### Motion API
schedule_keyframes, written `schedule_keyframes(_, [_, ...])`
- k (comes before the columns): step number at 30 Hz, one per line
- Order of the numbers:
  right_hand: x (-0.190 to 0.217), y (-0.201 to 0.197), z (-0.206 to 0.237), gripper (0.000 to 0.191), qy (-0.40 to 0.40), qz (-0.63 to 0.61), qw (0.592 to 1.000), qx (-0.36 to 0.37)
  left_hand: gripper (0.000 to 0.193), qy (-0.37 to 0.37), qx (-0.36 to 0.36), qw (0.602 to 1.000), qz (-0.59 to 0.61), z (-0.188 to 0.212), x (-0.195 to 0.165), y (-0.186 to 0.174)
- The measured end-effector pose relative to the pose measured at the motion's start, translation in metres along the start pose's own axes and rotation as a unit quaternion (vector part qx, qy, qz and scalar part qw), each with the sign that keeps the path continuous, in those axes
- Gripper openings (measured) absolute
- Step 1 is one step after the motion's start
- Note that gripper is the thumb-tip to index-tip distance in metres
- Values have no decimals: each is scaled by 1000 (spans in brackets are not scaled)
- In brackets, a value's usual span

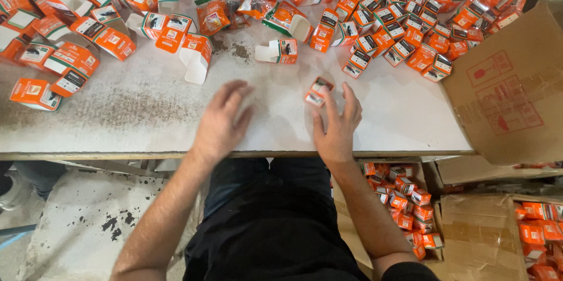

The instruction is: The person folds small orange cardboard boxes at a work table. They pick up flat folded cartons from a large pile, press the sides and flaps to shape them into open boxes, and set the finished boxes back onto the table pile, repeating the cycle.

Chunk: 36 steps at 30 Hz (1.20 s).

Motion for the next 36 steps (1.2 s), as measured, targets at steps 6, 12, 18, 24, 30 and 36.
schedule_keyframes(6, [13,5,12,40,-68,-22,997,2,43,79,-73,947,-304,-118,109,21])
schedule_keyframes(12, [6,-3,12,32,-29,-114,993,8,14,32,-47,948,-314,-150,115,22])
schedule_keyframes(18, [3,11,4,64,101,-591,800,26,13,-52,60,985,154,-56,6,38])
schedule_keyframes(24, [-21,18,7,40,303,-484,819,59,17,-17,173,927,333,-17,-29,85])
schedule_keyframes(30, [8,20,17,17,34,-194,980,41,54,-281,56,944,161,-78,69,86])
schedule_keyframes(36, [6,22,21,11,88,-217,969,78,25,-290,100,900,309,-90,89,117])
Point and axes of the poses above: each hand's wrist, its own z-axis away from the middle knuckle, its own y-axis out of the palm, x = y × z, the point moved 2 cm from there along -z, towards the middle knuckle, and after that the axes turned 5 degrees about -x, right-handed, at the moved point
